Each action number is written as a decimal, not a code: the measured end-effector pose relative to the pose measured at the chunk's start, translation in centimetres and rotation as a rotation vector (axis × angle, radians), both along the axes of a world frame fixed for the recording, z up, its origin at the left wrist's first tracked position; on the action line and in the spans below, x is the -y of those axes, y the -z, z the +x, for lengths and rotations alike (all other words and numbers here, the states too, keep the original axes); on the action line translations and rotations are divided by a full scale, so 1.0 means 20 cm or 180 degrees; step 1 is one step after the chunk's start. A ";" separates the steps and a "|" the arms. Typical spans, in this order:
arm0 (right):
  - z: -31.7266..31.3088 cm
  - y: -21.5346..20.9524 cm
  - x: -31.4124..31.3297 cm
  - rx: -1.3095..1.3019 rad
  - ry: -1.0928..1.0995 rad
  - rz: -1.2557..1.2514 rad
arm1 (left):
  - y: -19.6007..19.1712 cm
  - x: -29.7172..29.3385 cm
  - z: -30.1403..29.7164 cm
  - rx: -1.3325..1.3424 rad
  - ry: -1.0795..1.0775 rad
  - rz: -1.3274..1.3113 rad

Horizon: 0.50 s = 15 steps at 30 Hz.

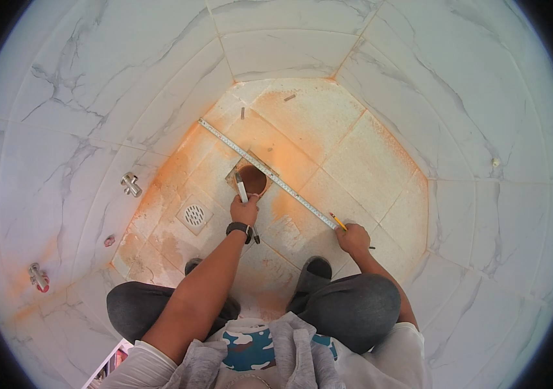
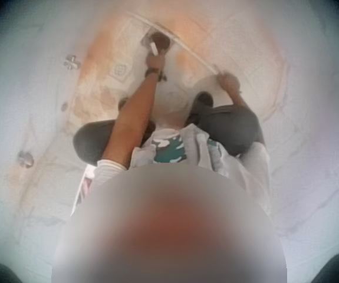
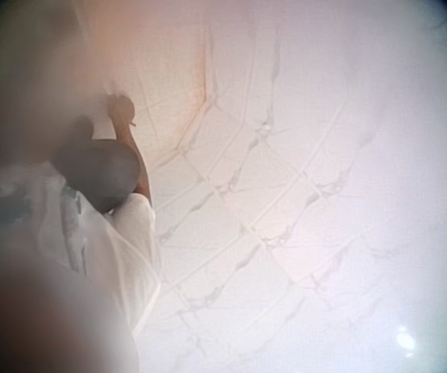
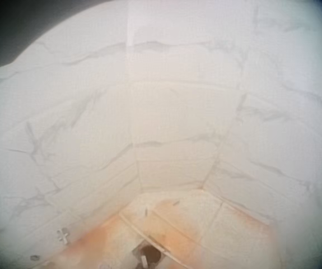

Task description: The person sits on a tiled bathroom floor and uses a tape measure and spirit level to measure distances around a central drain, marking the tiles with a pencil. The person then moves to a storage area, opens a cardboard box, and removes a white toilet seat cover.

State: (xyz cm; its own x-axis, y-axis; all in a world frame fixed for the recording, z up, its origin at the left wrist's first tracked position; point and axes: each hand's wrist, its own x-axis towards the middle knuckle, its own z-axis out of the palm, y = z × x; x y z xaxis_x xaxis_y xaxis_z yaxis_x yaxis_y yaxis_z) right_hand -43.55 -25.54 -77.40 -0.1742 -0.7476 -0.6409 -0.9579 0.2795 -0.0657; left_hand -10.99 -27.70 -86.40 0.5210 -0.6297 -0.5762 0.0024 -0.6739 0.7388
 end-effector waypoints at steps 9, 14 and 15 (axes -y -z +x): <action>0.01 -0.02 0.00 -0.0067 0.0039 -0.0006 | -0.10 -0.10 -0.08 -0.0299 0.1580 -0.0225; 0.02 0.00 0.00 -0.0103 0.0097 -0.0011 | -0.17 -0.11 -0.07 -0.1024 0.3233 0.0503; 0.02 0.00 -0.01 -0.0074 0.0083 -0.0023 | -0.18 -0.11 -0.07 -0.1212 0.3437 0.0898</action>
